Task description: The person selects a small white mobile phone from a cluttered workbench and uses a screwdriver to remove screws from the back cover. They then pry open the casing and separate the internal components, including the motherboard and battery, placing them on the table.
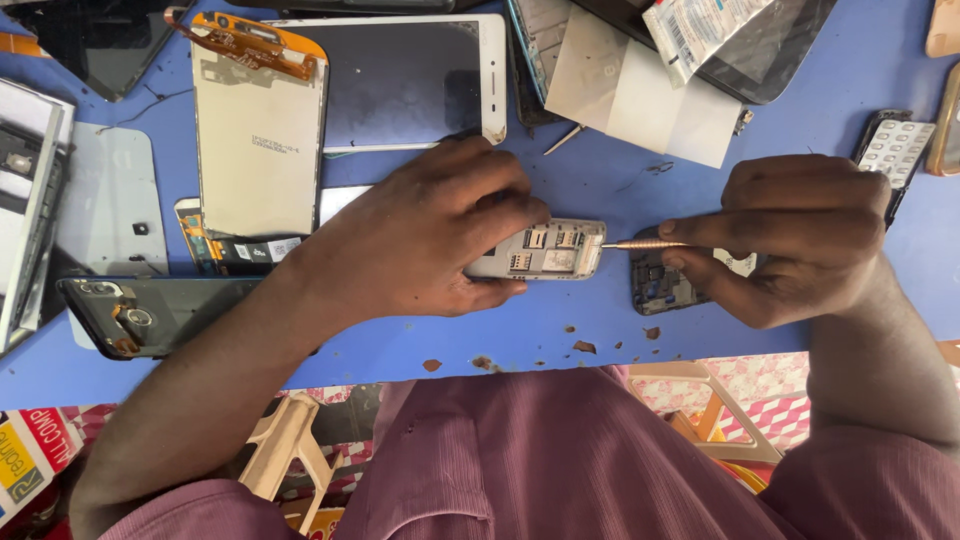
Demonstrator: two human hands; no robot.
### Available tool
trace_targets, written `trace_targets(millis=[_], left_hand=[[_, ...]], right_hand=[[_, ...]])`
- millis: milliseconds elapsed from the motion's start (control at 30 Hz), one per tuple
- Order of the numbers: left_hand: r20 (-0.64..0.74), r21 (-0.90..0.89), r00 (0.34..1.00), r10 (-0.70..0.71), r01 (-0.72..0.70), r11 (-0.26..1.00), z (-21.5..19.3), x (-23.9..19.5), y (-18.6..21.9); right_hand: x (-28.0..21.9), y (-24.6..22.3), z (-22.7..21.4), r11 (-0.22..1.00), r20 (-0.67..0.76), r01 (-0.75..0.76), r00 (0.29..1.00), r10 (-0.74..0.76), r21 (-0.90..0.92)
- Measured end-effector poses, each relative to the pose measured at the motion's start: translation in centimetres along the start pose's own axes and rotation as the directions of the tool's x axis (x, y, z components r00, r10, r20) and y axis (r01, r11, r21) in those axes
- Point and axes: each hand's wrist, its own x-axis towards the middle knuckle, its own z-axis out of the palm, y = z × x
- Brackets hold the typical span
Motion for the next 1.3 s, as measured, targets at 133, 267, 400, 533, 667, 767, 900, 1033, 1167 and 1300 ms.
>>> trace_targets(millis=[133,267,400,533,667,767,900,1033,1167,1300], left_hand=[[-0.057,0.099,0.998,0.006,0.000,0.995,0.5,-0.3,0.1],[-0.084,0.184,0.996,0.018,-0.002,0.983,1.3,-0.2,0.1],[-0.074,0.187,0.997,-0.006,0.020,0.982,1.4,-0.2,0.2],[-0.073,0.214,0.997,0.004,0.012,0.977,1.0,-0.2,0.4],[-0.037,0.210,0.998,-0.057,0.064,0.976,0.3,0.2,1.1],[-0.006,0.213,0.995,-0.095,0.094,0.972,-0.1,0.6,1.4],[-0.014,0.205,0.996,-0.091,0.092,0.974,0.0,1.1,1.9],[-0.010,0.253,0.996,-0.091,0.090,0.963,0.5,1.2,2.1],[0.016,0.282,0.995,-0.098,0.089,0.955,0.8,1.4,2.1],[0.025,0.314,0.996,-0.088,0.075,0.946,0.9,1.7,2.3]], right_hand=[[0.0,0.0,0.0,1.000,-0.011,-0.006,1.000,0.006,-0.013],[0.1,0.1,0.2,0.998,-0.019,0.008,1.000,-0.009,-0.062],[0.2,0.1,0.1,0.998,-0.022,0.017,1.000,-0.018,-0.059],[0.2,0.3,-0.3,0.997,-0.022,-0.002,1.000,0.000,-0.074],[0.3,0.4,-0.5,0.994,-0.033,-0.006,0.999,0.002,-0.109],[0.4,0.3,-0.7,0.994,0.006,0.004,1.000,-0.003,-0.105],[0.5,0.2,-1.0,0.995,0.054,-0.068,0.996,0.072,-0.066],[0.5,0.3,-1.4,0.996,0.128,-0.073,0.989,0.078,-0.044],[0.6,0.3,-1.4,0.993,0.215,-0.055,0.974,0.077,-0.107],[0.6,0.1,-1.6,0.995,0.244,-0.046,0.968,0.067,-0.090]])
